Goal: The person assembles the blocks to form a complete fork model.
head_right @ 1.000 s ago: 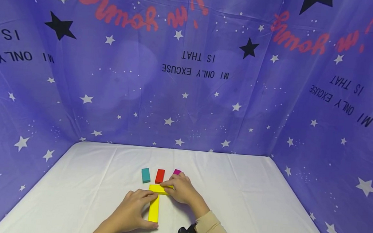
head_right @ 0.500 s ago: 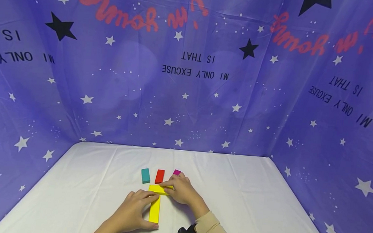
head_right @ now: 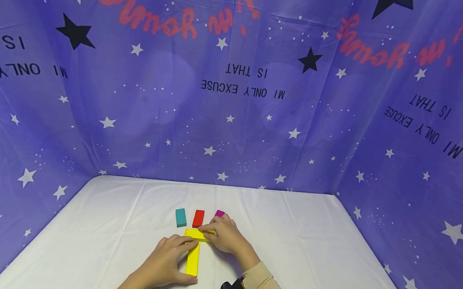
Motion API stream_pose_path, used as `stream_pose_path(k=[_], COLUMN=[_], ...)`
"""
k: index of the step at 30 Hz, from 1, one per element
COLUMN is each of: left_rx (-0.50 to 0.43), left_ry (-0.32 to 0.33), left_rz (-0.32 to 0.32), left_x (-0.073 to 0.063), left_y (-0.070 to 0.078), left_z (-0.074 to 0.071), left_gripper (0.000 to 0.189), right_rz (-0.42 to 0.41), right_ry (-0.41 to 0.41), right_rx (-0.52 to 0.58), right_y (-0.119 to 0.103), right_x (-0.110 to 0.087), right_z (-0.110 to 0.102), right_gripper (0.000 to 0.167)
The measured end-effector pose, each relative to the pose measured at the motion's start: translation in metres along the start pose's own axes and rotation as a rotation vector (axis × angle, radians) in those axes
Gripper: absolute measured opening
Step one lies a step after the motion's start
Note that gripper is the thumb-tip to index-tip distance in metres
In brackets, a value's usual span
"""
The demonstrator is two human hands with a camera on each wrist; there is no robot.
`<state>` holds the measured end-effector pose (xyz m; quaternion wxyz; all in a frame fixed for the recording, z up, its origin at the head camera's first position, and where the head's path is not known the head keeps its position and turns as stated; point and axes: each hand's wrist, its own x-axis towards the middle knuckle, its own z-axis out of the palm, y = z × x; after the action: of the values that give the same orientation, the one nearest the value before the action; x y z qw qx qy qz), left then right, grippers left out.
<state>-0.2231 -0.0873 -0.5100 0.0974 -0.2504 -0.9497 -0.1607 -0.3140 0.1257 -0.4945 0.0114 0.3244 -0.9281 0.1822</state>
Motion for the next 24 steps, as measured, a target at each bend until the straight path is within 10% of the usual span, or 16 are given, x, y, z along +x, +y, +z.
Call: stream_pose_path(k=[24], left_rx=[-0.002], left_ry=[-0.033], left_rz=[-0.006], left_x=[0.0007], left_y=[0.0017], left_z=[0.0015], left_gripper=[0.099], right_rz=[0.002], right_ry=[-0.012], right_rx=[0.017], right_y=[0.0017], right_x=[0.0004], right_z=[0.0006], right_gripper=[0.029])
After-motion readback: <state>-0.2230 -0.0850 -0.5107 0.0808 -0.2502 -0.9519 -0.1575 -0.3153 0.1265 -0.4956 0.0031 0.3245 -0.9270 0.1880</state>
